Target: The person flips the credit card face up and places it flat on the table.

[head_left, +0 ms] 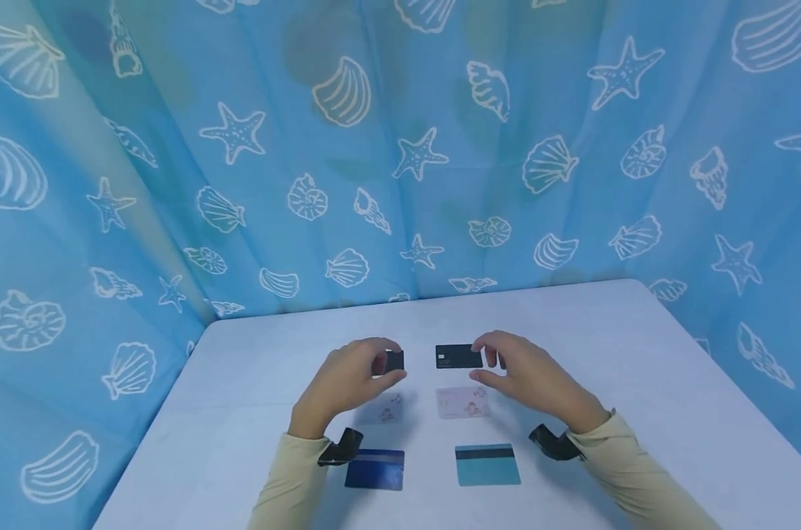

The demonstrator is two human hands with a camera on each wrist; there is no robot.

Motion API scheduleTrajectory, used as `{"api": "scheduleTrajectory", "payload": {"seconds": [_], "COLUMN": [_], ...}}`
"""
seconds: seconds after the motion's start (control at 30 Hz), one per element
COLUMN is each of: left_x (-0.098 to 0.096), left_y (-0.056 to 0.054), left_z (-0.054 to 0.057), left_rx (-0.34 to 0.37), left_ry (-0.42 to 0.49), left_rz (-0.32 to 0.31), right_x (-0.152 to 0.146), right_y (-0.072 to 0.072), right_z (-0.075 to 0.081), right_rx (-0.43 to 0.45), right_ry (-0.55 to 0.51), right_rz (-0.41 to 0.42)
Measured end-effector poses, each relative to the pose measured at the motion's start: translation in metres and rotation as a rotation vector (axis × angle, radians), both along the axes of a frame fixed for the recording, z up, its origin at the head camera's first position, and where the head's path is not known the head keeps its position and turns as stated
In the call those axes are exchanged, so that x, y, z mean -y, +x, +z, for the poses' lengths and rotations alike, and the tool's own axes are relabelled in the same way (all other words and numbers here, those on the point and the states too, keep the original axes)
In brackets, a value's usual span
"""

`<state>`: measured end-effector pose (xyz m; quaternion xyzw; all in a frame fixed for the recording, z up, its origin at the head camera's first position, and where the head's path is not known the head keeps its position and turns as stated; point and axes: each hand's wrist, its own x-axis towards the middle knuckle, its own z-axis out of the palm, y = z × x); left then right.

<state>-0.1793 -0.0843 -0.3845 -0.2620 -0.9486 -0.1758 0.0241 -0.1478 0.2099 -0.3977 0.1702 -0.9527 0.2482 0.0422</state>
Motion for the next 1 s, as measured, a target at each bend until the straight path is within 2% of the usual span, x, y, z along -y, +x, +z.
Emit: {"api": "scheduleTrajectory", "payload": {"seconds": [0.2,0.3,0.4,0.57,0.73,1.0], "left_x": [0.024,0.034,0.042,0.052,0.058,0.065], "left_y": [0.013,0.021,0.028,0.036,0.043,0.053], "left_z": [0.000,-0.004,-0.009,-0.020,-0.034,-0.049], "left_rx": [-0.085,-0.083,-0.052,0.031,0.091,0.154], "left_ry": [0.011,-0.014,-0.042,-0.056,-0.075,-0.113], "left_rz": [-0.011,-0.028,-0.035,0.001,0.003,0.025], "right_x": [0.012,0.020,0.028,0.045,0.065,0.089], "right_y": [0.010,0.014,0.016,0.017,0.019,0.029], "right_z": [0.007,0.010,0.013,0.015,0.012,-0.009], "right_rx": [-0.117,-0.157,-0.172,-0.146,-0.106,0.015], "right_ry": [-0.091,-0.143,-0.180,-0.208,-0.185,-0.130], "right_rz": [0.037,0.055,0.063,0.106,0.148,0.180]}}
